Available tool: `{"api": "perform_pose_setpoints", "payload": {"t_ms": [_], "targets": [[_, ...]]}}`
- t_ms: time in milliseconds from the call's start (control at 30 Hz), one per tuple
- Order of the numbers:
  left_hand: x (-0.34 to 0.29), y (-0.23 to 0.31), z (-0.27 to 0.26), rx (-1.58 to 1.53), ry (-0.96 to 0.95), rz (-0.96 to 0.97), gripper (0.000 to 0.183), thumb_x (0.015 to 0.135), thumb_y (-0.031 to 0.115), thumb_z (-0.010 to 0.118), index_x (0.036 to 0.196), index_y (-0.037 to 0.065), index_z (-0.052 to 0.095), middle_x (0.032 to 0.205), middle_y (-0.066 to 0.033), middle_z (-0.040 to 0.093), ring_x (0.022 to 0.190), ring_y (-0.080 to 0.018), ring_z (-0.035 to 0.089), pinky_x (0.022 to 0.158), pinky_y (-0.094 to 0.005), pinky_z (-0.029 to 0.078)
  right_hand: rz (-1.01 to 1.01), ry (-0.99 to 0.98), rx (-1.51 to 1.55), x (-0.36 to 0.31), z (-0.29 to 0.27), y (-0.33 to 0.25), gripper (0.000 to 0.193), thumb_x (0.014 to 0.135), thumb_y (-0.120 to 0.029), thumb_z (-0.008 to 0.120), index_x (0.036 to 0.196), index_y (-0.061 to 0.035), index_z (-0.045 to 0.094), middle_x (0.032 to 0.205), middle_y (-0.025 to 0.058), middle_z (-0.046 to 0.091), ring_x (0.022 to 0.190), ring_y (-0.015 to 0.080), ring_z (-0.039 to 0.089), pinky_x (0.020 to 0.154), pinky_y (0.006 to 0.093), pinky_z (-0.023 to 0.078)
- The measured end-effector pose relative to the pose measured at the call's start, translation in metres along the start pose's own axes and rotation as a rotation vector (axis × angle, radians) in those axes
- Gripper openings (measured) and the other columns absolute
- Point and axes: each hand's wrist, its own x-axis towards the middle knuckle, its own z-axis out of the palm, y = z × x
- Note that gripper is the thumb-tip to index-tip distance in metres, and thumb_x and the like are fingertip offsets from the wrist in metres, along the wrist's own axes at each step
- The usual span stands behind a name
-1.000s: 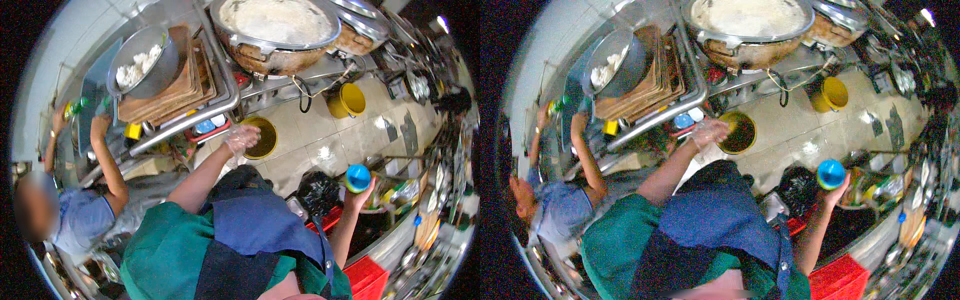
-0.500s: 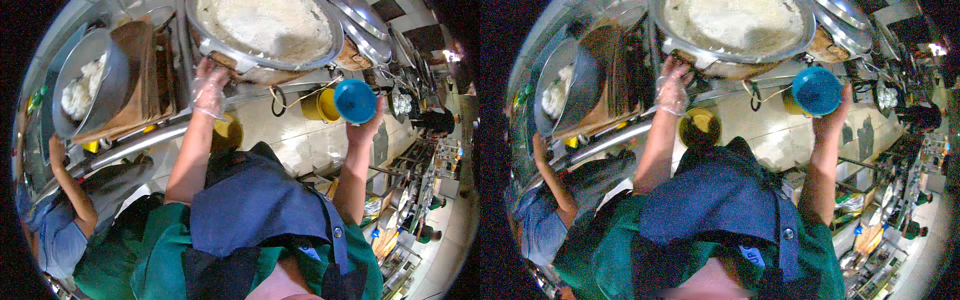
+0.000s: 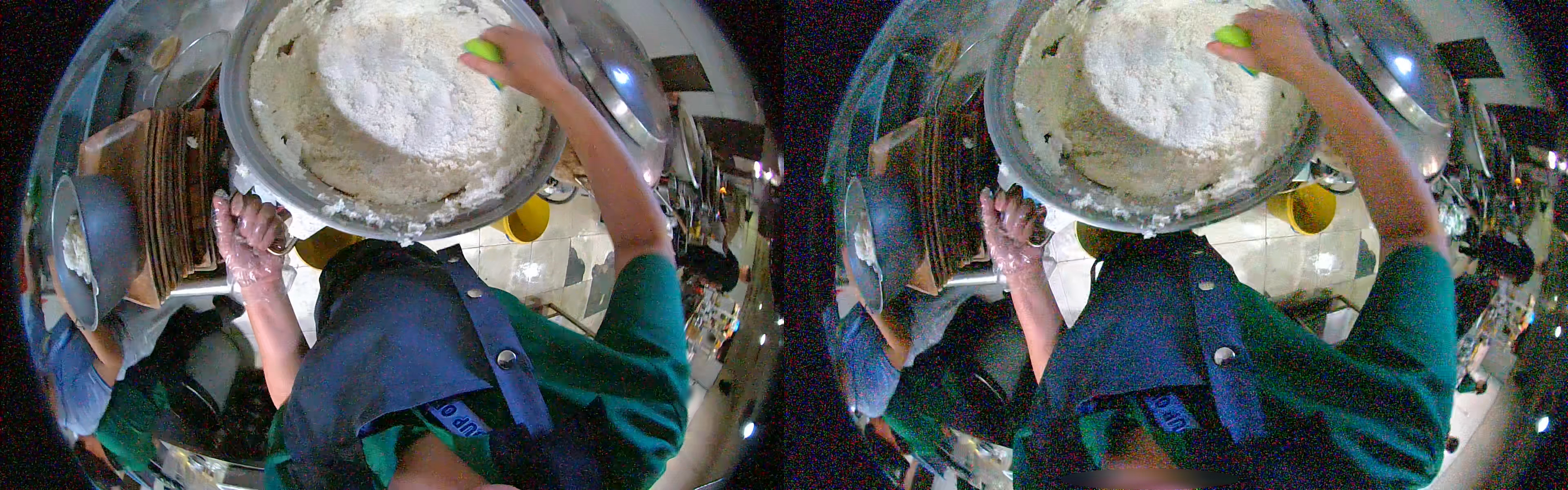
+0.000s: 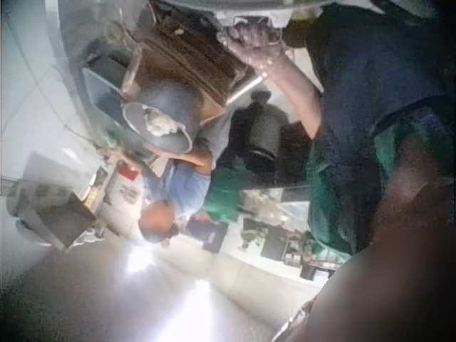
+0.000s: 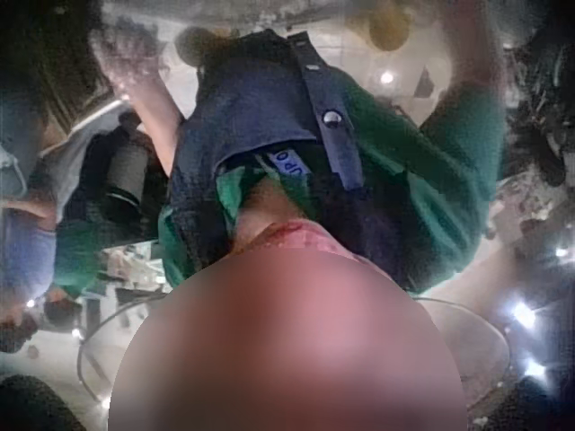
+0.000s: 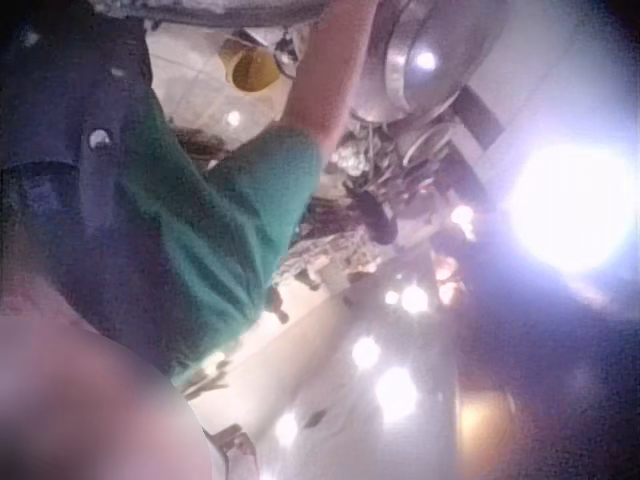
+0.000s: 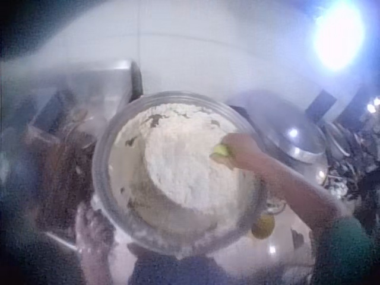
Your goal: The person scoops cooked rice from a large metal pot into a smaller bowl using a plastic scoop. They then walk to a counter and place the bowl of rice on a plate.
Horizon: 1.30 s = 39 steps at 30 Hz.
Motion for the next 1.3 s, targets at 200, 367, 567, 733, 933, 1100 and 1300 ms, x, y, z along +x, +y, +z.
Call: {"api": "perform_pose_setpoints", "payload": {"t_ms": [200,367,567,733,933,1100,1300], "targets": [[0.001,-0.007,0.008,0.044,0.075,0.184,0.045,0.097,0.039,0.038,0.06,0.013,0.033,0.049,0.0031,0.027,0.038,-0.0094,0.02,0.031,-0.0231,0.019,-0.519,0.008,-0.434,0.097,0.05,0.008,0.046,0.067,-0.051,0.063,0.083,-0.0075,0.065,0.082,0.0128,0.061,0.089,0.03,0.055,0.081,0.0418,0.04],[-0.001,-0.012,0.012,0.02,0.173,0.279,0.045,0.097,0.039,0.037,0.061,0.013,0.035,0.048,0.0039,0.025,0.037,-0.009,0.019,0.031,-0.0241,0.017,-0.477,0.002,-0.592,0.093,0.079,0.022,0.049,0.075,-0.056,0.057,0.085,-0.0088,0.063,0.081,0.0057,0.061,0.092,0.022,0.055,0.086,0.0395,0.037],[-0.003,-0.015,0.01,0.13,0.334,0.38,0.043,0.096,0.04,0.04,0.062,0.012,0.037,0.049,0.0041,0.026,0.037,-0.009,0.02,0.031,-0.0242,0.018,-0.404,-0.161,-0.597,0.077,0.089,0.025,0.05,0.075,-0.059,0.055,0.082,-0.0104,0.065,0.079,0.0053,0.063,0.088,0.0227,0.057,0.086,0.0427,0.036],[-0.001,-0.012,-0.002,0.015,0.091,0.296,0.042,0.096,0.039,0.04,0.064,0.012,0.039,0.05,0.0039,0.027,0.038,-0.009,0.022,0.032,-0.0237,0.02,-0.268,-0.279,-0.59,0.061,0.086,0.019,0.059,0.077,-0.065,0.051,0.092,-0.0104,0.068,0.085,0.01,0.066,0.092,0.0259,0.06,0.085,0.0464,0.038],[0.0,-0.009,-0.006,0.003,0.071,0.286,0.042,0.096,0.04,0.039,0.066,0.012,0.04,0.05,0.004,0.027,0.039,-0.009,0.022,0.033,-0.0235,0.019,-0.065,-0.497,-0.479,0.045,0.077,0.007,0.065,0.079,-0.065,0.047,0.102,-0.0079,0.067,0.097,0.0156,0.065,0.103,0.0321,0.058,0.097,0.0494,0.032],[0.004,-0.007,-0.005,-0.069,-0.021,0.222,0.041,0.095,0.039,0.041,0.065,0.012,0.04,0.051,0.0038,0.028,0.04,-0.009,0.022,0.034,-0.0239,0.019,-0.097,-0.517,-0.455,-0.003,0.078,-0.031,0.067,0.079,-0.067,0.046,0.093,-0.0049,0.066,0.083,0.0166,0.064,0.086,0.0344,0.06,0.082,0.0479,0.041],[0.005,-0.004,-0.005,-0.004,0.067,0.246,0.04,0.096,0.037,0.04,0.065,0.012,0.039,0.051,0.0031,0.027,0.04,-0.0095,0.022,0.033,-0.0236,0.019,-0.21,-0.489,-0.217,-0.001,0.04,-0.043,0.063,0.076,-0.066,0.05,0.083,-0.005,0.065,0.076,0.0153,0.064,0.074,0.0331,0.062,0.07,0.045,0.047]]}}
